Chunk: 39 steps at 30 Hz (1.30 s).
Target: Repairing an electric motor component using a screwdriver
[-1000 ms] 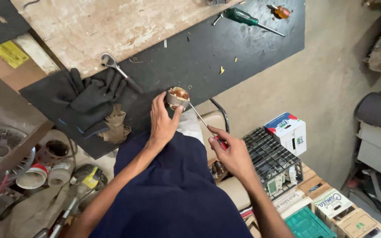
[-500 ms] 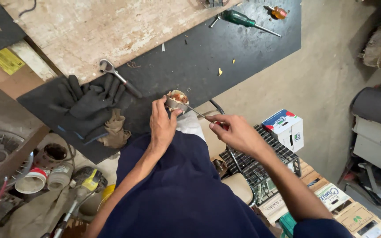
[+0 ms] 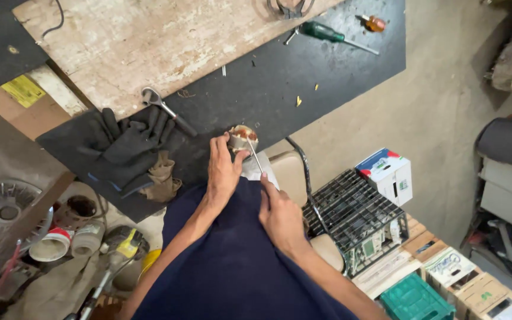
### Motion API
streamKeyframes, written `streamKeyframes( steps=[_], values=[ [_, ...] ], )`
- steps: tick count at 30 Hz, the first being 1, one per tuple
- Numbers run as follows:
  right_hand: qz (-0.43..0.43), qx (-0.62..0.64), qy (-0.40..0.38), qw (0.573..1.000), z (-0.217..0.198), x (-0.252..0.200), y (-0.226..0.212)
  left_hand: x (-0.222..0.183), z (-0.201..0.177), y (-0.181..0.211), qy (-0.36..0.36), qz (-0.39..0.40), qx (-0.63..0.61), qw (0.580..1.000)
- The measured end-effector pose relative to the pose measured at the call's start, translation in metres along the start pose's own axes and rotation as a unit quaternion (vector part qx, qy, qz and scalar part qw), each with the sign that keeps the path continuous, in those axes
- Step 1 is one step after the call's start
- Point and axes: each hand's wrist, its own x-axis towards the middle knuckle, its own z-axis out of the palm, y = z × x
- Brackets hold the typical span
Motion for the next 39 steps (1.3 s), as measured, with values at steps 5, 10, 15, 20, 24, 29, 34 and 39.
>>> streamKeyframes(
  steps=[5, 10, 15, 20, 24, 29, 34, 39],
  values=[
    [0.001, 0.068, 0.045, 0.997, 0.017, 0.0, 0.001, -0.002, -0.001, -0.002, 0.009, 0.0, 0.004, 1.0],
    [0.044, 0.066, -0.022, 0.997, -0.021, 0.016, 0.018, -0.005, -0.008, 0.003, -0.001, 0.007, 0.0, 1.0],
    [0.033, -0.017, -0.043, 0.998, -0.018, 0.034, 0.025, -0.003, 0.0, -0.003, 0.003, 0.002, -0.007, 1.0],
    [0.015, -0.004, 0.001, 1.0, 0.008, 0.005, -0.008, 0.001, 0.009, -0.01, 0.016, 0.003, -0.013, 1.0],
    [-0.016, 0.06, 0.056, 0.996, 0.009, 0.03, -0.027, -0.006, 0.001, -0.01, 0.006, 0.02, -0.024, 1.0],
    [0.001, 0.077, 0.049, 0.996, -0.017, 0.036, -0.002, -0.005, -0.001, -0.01, 0.002, 0.007, -0.017, 1.0],
    [0.053, 0.114, -0.002, 0.992, -0.08, 0.011, 0.012, -0.002, 0.0, -0.011, -0.005, -0.01, 0.006, 1.0],
    [0.05, 0.118, -0.086, 0.988, -0.078, 0.018, 0.021, -0.003, -0.003, -0.002, -0.008, -0.024, 0.003, 1.0]
  ],
)
